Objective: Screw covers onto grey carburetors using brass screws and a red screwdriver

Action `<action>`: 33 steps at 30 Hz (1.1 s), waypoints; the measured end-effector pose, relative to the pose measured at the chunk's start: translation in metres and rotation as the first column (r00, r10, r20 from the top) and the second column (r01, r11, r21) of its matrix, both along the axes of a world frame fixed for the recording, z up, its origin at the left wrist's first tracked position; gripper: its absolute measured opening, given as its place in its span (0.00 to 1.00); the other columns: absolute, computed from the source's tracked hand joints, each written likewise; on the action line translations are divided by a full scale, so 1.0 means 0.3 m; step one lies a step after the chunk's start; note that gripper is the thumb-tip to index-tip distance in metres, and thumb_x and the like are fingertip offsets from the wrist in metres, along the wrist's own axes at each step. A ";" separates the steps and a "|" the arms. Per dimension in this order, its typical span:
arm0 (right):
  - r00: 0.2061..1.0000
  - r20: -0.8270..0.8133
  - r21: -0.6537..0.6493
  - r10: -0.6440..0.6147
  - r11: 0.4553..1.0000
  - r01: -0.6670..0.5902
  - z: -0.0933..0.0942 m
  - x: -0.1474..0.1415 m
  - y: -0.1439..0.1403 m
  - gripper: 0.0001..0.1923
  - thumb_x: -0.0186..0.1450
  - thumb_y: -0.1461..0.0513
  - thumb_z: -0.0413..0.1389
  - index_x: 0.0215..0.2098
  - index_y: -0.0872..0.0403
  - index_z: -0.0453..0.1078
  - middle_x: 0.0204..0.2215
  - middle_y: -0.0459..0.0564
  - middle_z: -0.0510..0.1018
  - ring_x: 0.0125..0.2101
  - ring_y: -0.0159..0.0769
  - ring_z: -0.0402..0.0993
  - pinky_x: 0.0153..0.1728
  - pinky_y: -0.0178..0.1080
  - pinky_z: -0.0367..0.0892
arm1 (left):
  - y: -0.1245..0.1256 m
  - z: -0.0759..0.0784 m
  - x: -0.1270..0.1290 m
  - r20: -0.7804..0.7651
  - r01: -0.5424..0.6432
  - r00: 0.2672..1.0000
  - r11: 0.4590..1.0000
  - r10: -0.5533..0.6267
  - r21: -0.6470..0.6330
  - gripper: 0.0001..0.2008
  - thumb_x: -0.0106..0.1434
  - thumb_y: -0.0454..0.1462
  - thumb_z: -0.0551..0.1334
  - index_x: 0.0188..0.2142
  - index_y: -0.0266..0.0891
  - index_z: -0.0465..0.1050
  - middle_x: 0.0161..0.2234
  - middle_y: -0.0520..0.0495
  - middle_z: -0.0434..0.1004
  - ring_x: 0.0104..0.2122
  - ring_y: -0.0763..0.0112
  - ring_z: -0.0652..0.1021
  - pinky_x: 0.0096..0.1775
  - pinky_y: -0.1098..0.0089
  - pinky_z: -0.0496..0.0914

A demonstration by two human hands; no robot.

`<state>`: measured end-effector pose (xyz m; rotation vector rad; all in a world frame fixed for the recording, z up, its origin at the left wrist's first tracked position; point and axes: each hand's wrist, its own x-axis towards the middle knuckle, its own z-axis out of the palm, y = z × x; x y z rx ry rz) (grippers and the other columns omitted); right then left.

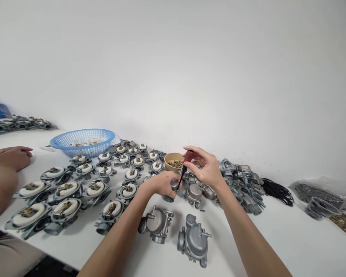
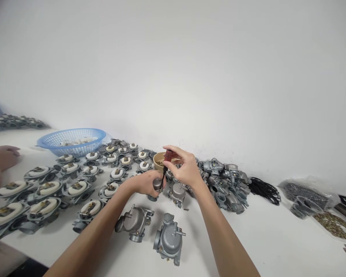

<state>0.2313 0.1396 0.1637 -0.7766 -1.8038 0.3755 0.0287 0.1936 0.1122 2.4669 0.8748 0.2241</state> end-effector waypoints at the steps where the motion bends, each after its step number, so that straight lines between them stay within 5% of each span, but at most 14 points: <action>1: 1.000 0.005 -0.004 0.003 1.000 -0.003 -0.001 0.000 0.001 0.20 0.67 0.59 0.65 0.57 0.45 0.76 0.43 0.52 0.84 0.42 0.43 0.83 0.40 0.44 0.84 | 0.002 -0.002 0.001 0.001 0.003 1.000 1.000 -0.003 0.001 0.16 0.50 0.36 0.71 0.40 0.46 0.78 0.45 0.49 0.79 0.48 0.56 0.78 0.42 0.65 0.74; 9: 0.995 0.019 -0.043 0.099 0.994 -0.098 0.004 -0.002 -0.005 0.21 0.71 0.58 0.60 0.62 0.44 0.73 0.51 0.54 0.82 0.49 0.45 0.82 0.47 0.49 0.83 | 0.014 -0.016 0.005 0.009 0.029 1.000 0.999 -0.029 0.016 0.16 0.49 0.36 0.71 0.40 0.45 0.78 0.42 0.50 0.79 0.44 0.57 0.79 0.43 0.66 0.73; 14: 1.000 0.023 0.020 0.001 1.000 -0.002 0.012 -0.014 -0.009 0.17 0.66 0.57 0.67 0.53 0.43 0.79 0.44 0.50 0.80 0.41 0.40 0.80 0.43 0.45 0.83 | 0.005 -0.010 0.004 0.011 0.021 1.000 1.000 -0.021 0.021 0.17 0.49 0.36 0.70 0.40 0.45 0.78 0.43 0.49 0.79 0.43 0.58 0.79 0.43 0.66 0.74; 18: 0.990 0.012 -0.036 0.142 0.989 -0.142 0.010 -0.017 -0.010 0.20 0.71 0.57 0.60 0.61 0.44 0.73 0.51 0.54 0.79 0.49 0.44 0.80 0.49 0.49 0.81 | -0.003 -0.001 0.004 0.006 0.018 1.000 1.000 -0.018 0.018 0.18 0.48 0.35 0.71 0.42 0.44 0.78 0.44 0.48 0.79 0.43 0.57 0.79 0.43 0.66 0.73; 23: 1.000 0.005 0.008 0.012 1.000 -0.012 0.005 -0.024 -0.004 0.19 0.64 0.57 0.69 0.54 0.43 0.78 0.44 0.50 0.80 0.40 0.40 0.80 0.43 0.45 0.83 | -0.003 -0.001 0.004 0.000 0.002 1.000 1.000 -0.002 0.013 0.18 0.49 0.36 0.70 0.42 0.44 0.78 0.44 0.47 0.78 0.44 0.57 0.78 0.41 0.67 0.73; 28: 0.987 -0.025 -0.048 0.159 0.986 -0.160 0.005 -0.021 -0.006 0.19 0.72 0.58 0.60 0.60 0.42 0.74 0.51 0.53 0.80 0.49 0.43 0.80 0.48 0.48 0.81 | 0.007 -0.009 0.006 -0.007 0.020 1.000 1.000 -0.020 0.013 0.19 0.49 0.35 0.71 0.42 0.44 0.78 0.43 0.49 0.79 0.42 0.58 0.79 0.43 0.66 0.73; 33: 1.000 -0.008 0.013 0.011 1.000 -0.011 0.007 -0.025 -0.001 0.17 0.65 0.58 0.68 0.52 0.43 0.79 0.42 0.49 0.79 0.40 0.38 0.79 0.43 0.44 0.81 | 0.002 -0.002 0.004 -0.008 0.017 1.000 1.000 -0.017 0.010 0.18 0.50 0.35 0.70 0.43 0.44 0.78 0.44 0.49 0.78 0.43 0.58 0.78 0.42 0.67 0.73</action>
